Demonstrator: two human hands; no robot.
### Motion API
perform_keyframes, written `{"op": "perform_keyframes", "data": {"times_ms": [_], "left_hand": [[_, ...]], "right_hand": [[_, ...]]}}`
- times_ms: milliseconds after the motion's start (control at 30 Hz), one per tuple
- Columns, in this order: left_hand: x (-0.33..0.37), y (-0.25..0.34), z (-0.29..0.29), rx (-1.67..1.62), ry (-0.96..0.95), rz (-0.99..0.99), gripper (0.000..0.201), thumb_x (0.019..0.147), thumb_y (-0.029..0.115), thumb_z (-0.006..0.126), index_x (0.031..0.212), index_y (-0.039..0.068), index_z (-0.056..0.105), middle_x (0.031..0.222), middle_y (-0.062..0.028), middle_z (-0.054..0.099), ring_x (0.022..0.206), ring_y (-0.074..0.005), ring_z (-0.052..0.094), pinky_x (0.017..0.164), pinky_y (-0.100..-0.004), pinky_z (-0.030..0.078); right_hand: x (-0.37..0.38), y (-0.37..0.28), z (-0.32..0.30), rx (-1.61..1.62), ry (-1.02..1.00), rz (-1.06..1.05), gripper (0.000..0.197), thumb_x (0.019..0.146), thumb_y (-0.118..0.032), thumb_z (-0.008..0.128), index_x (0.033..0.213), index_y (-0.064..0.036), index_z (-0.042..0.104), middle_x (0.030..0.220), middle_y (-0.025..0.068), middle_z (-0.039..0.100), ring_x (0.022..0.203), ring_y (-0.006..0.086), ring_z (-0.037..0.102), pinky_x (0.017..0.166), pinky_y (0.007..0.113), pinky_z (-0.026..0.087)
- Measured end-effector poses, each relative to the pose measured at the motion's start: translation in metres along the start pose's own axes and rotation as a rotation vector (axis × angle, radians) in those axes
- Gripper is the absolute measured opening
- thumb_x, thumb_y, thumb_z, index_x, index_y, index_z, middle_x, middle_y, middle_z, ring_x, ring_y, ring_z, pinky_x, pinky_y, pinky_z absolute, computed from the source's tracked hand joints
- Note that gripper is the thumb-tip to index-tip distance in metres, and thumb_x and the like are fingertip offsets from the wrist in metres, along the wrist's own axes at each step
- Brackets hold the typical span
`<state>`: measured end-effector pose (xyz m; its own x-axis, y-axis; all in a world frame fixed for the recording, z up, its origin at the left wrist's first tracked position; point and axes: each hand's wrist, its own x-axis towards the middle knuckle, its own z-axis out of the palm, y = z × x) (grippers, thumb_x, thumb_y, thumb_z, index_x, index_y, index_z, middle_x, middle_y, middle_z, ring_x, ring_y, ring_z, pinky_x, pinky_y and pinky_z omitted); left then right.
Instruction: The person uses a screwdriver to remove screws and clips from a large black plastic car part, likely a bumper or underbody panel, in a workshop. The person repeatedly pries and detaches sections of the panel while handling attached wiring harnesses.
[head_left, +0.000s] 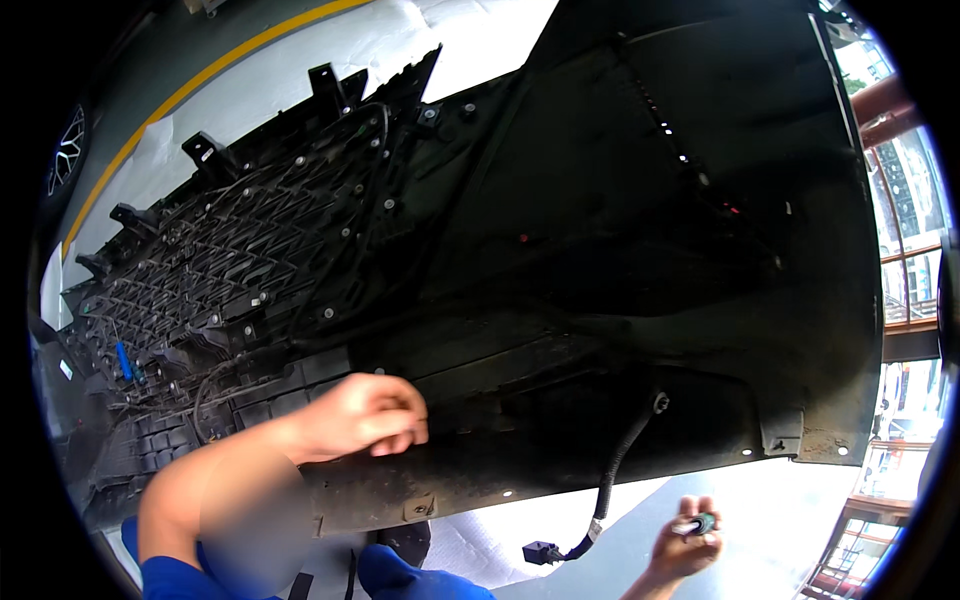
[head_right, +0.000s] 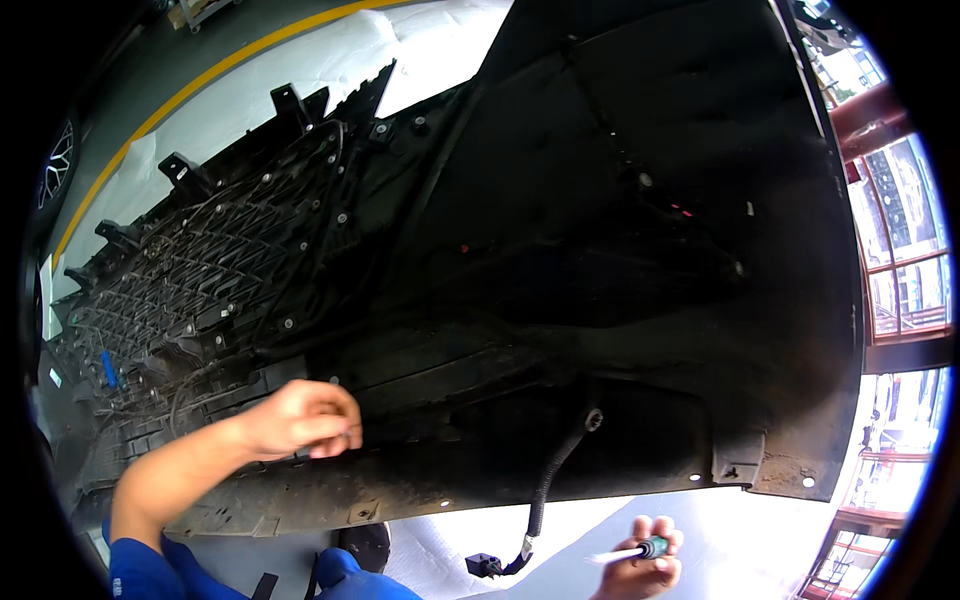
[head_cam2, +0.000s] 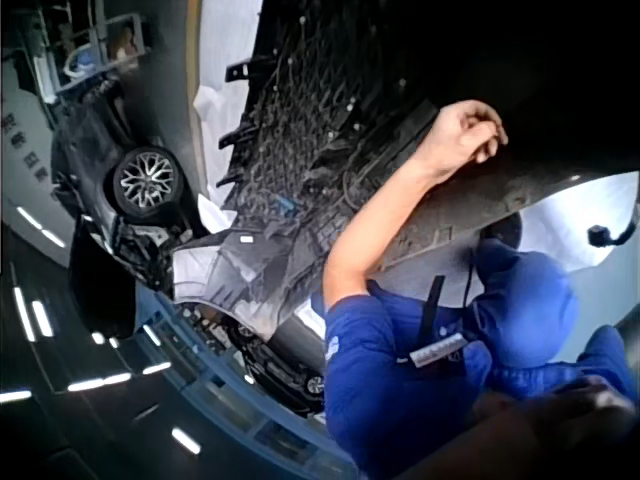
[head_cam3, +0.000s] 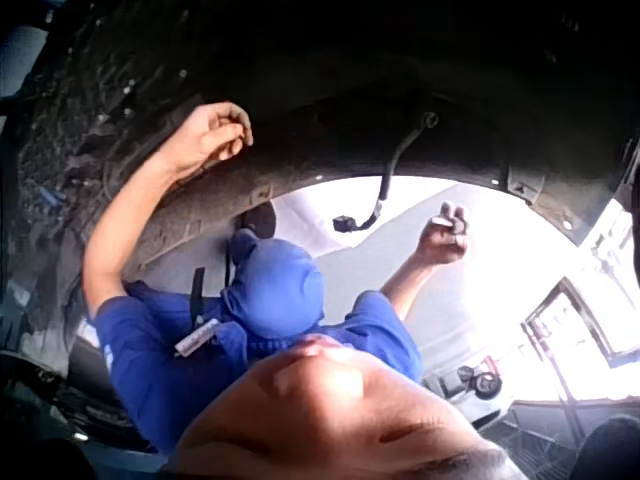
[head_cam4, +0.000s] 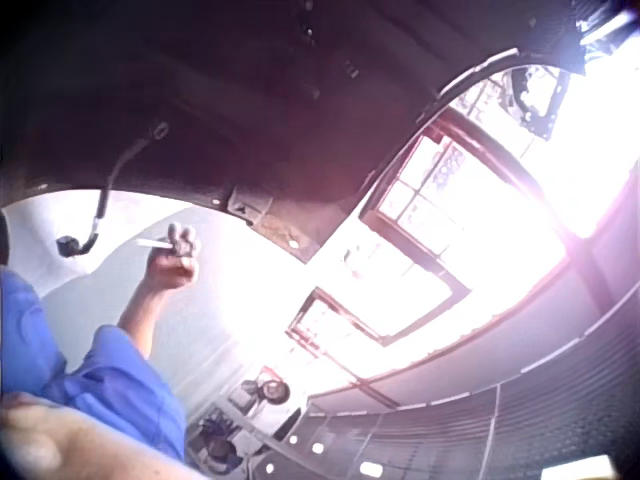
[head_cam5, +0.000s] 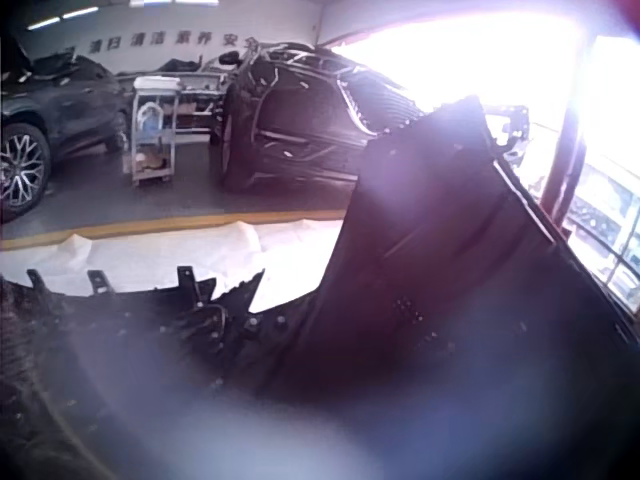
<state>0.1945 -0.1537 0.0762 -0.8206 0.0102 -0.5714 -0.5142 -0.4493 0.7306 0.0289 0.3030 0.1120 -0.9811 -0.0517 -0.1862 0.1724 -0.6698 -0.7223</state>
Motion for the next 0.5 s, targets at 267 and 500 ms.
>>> {"op": "perform_keyframes", "data": {"times_ms": [267,500], "left_hand": [[-0.185,-0.047,-0.052,-0.195,-0.039,-0.121,0.018,0.097,0.0,0.051,0.109,-0.002,0.065,0.101,-0.0112,0.071,0.079,-0.0126,0.064,0.068,-0.0268,0.053],[-0.192,-0.09,-0.041,-0.161,-0.227,-0.161,0.021,0.1,0.009,0.052,0.112,-0.001,0.065,0.1,-0.0093,0.07,0.083,-0.0148,0.068,0.066,-0.0267,0.055]], "right_hand": [[-0.039,0.082,-0.036,0.293,0.12,0.622,0.02,0.105,-0.015,0.054,0.09,-0.0025,0.052,0.075,0.009,0.052,0.046,0.0065,0.047,0.036,0.018,0.042],[-0.016,0.065,0.028,0.277,0.031,0.514,0.018,0.101,-0.017,0.06,0.098,0.0004,0.056,0.074,0.004,0.054,0.051,0.0093,0.048,0.043,0.024,0.04]]}}
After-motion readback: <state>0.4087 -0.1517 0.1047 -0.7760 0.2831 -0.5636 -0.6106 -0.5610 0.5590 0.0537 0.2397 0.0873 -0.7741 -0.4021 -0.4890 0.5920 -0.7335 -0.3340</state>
